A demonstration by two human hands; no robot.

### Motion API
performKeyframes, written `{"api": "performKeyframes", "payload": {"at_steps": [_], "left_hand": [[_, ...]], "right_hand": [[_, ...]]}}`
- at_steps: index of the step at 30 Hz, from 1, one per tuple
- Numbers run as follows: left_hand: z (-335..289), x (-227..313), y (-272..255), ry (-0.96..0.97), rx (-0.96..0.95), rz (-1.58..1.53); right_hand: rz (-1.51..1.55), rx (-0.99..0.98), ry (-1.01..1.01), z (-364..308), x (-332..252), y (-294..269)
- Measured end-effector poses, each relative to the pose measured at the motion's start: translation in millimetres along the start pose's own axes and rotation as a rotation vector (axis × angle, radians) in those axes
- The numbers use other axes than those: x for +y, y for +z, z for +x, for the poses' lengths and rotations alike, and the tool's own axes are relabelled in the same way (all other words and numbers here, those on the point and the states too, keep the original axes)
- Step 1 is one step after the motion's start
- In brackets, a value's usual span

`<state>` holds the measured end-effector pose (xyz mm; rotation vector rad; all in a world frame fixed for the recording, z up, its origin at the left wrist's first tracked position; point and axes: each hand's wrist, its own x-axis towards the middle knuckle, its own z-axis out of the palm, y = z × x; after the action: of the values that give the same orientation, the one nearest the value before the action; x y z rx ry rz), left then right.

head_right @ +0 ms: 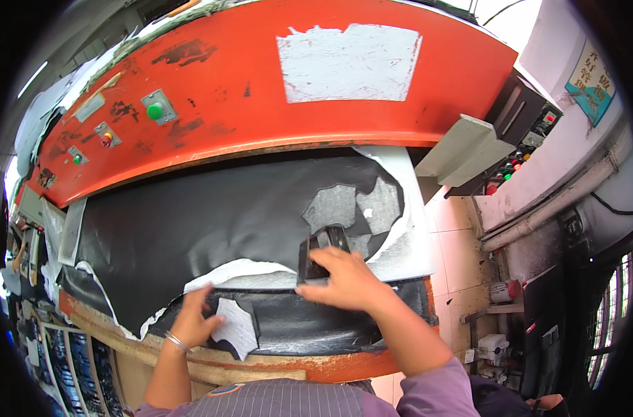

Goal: Operating an industrial cutting machine to cut shapes from large sheets of material.

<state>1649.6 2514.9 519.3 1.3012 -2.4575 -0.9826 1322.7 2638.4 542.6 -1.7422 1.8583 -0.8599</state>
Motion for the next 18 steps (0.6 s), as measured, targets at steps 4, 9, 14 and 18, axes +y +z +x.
{"api": "performKeyframes", "payload": {"at_steps": [4, 9, 14, 18], "left_hand": [[7, 12, -23, 0.051, 0.308, -0.047], [58, 18, 4, 0.319, 0.243, 0.021], [82, 2, 44, 0.465, 0.268, 0.205], [80, 2, 52, 0.485, 0.217, 0.294]], "right_hand": [[-0.176, -0.032, 0.191, 69, -36, 20], [-0.523, -0.081, 0.321, 115, -39, 44], [-0.913, 0.171, -0.235, 137, -39, 30], [-0.817, -0.188, -0.602, 175, 1, 18]]}}
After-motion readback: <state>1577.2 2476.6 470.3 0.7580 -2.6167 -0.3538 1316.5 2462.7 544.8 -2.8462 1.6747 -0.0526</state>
